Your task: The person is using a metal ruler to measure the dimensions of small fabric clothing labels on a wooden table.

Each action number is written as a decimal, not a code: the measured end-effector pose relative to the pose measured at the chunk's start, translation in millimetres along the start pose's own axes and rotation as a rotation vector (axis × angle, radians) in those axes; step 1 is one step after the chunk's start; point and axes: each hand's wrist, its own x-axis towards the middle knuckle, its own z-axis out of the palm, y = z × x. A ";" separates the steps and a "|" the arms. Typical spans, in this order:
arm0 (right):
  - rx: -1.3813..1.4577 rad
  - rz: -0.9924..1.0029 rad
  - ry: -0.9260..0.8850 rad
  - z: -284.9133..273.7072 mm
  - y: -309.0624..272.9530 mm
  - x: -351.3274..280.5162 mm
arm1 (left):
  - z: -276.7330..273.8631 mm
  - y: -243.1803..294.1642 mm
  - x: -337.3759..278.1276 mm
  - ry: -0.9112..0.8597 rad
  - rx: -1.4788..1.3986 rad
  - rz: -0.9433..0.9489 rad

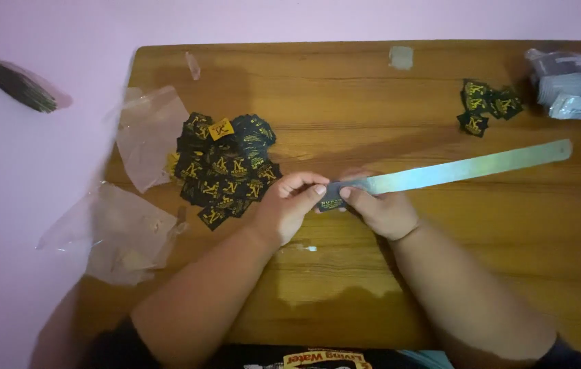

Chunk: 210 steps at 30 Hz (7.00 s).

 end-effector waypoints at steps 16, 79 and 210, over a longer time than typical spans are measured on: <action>0.333 0.227 -0.066 3.2 -2.8 4.1 | -11.1 -11.8 23.2 0.272 -0.282 -0.211; -0.670 0.665 0.220 -64.3 37.3 -2.4 | -51.9 101.0 8.4 0.600 1.349 -0.034; 0.193 0.226 0.351 26.1 27.0 4.7 | -9.5 20.2 11.8 0.065 -0.048 -0.083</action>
